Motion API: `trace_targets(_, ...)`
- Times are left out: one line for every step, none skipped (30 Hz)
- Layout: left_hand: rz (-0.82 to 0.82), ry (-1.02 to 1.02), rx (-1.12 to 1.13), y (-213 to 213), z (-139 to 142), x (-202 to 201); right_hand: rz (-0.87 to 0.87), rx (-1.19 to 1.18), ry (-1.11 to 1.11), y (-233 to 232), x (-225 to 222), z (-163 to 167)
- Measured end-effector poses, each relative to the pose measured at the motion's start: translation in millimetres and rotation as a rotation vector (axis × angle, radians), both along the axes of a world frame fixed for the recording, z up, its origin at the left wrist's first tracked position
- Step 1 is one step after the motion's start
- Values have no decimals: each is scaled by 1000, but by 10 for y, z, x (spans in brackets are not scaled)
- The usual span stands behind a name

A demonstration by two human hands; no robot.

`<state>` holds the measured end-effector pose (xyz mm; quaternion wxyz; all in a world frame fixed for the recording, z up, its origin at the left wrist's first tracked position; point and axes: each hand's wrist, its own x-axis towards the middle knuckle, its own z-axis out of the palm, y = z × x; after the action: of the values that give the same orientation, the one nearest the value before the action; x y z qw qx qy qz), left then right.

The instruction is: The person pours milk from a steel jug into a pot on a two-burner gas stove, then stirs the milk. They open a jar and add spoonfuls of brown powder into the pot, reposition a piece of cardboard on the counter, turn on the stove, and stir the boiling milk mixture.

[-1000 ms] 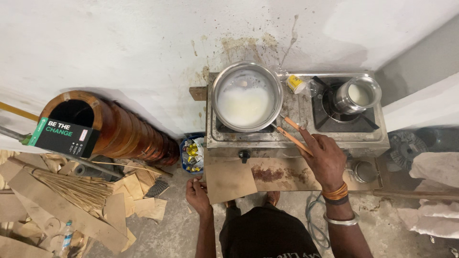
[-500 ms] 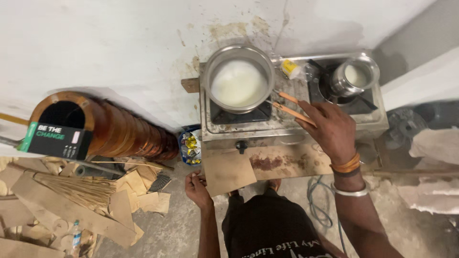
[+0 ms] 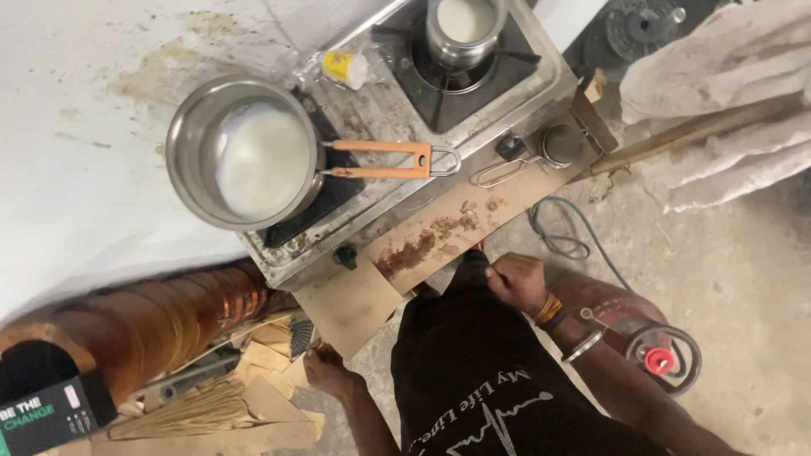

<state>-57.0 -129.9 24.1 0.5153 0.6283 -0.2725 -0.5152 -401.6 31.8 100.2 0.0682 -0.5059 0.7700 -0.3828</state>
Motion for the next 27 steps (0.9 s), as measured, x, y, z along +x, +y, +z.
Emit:
trace_targets(-48, 7, 79, 16, 14, -4, 31, 73, 17, 3, 21, -120)
trace_targets(-91, 11, 160, 39, 35, -2, 67, 147, 32, -34, 37, -215)
trace_targets(-128, 13, 242, 64, 52, -4, 109, 222, 45, -96, 52, -287)
trace_targets(-225, -47, 305, 91, 69, 4, 76, 255, 71, -191, 73, -346)
trace_targets(-318, -106, 364, 115, 78, 9, 47, 286, 100, -319, 73, -399)
trace_targets(-409, -161, 420, 135, 83, 24, 69, 414, 171, -476, 74, -446)
trace_targets(-470, -171, 414, 149, 79, 42, 90, 538, 246, -635, 64, -458)
trace_targets(-531, -180, 407, 160, 65, 61, 85, 556, 248, -759, 55, -460)
trace_targets(-592, -190, 401, 167, 49, 90, 88, 574, 244, -855, 48, -477)
trace_targets(-646, -239, 421, 169, 31, 114, 85, 579, 226, -934, 42, -511)
trace_targets(-701, -289, 442, 171, 16, 143, 77, 574, 200, -992, 59, -534)
trace_targets(-755, -340, 466, 176, -1, 178, 68, 558, 161, -1045, 75, -541)
trace_targets(-819, -394, 425, 180, -20, 216, 55, 536, 120, -1084, 105, -546)
trace_targets(-883, -446, 385, 190, -36, 258, 41, 511, 76, -1121, 140, -550)
trace_targets(-948, -499, 346, 198, -37, 288, 25, 479, 46, -1138, 181, -553)
trace_targets(-982, -557, 334, 205, -33, 312, 4, 441, 24, -1152, 221, -557)
trace_targets(-1017, -613, 319, 208, -26, 321, -16, 400, 17, -1151, 255, -559)
trace_targets(-1052, -667, 305, 213, -13, 323, -24, 371, 33, -1148, 294, -566)
trace_targets(-1097, -708, 270, 213, 1, 314, -40, 320, 50, -1125, 322, -574)
trace_targets(-1144, -749, 234, 205, 15, 294, -22, 350, 100, -1110, 350, -586)
trace_targets(-1191, -787, 195, 193, 26, 264, -5, 382, 150, -1089, 376, -598)
trace_targets(-1254, -805, 159, 186, 36, 228, 15, 414, 202, -1059, 397, -608)
trace_targets(-1311, -821, 123, 174, 42, 186, 40, 483, 153, -1034, 414, -617)
trace_targets(-1364, -839, 88, 166, 47, 144, 71, 551, 102, -1004, 445, -624)
trace_targets(-1427, -803, 49, 158, 48, 98, 107, 617, 51, -988, 485, -591)
trace_targets(-1482, -767, 7, 157, 49, 56, 63, 586, 27, -908, 534, -556)
trace_targets(-1527, -733, -38, 152, 47, 7, 25, 549, 6, -805, 584, -540)
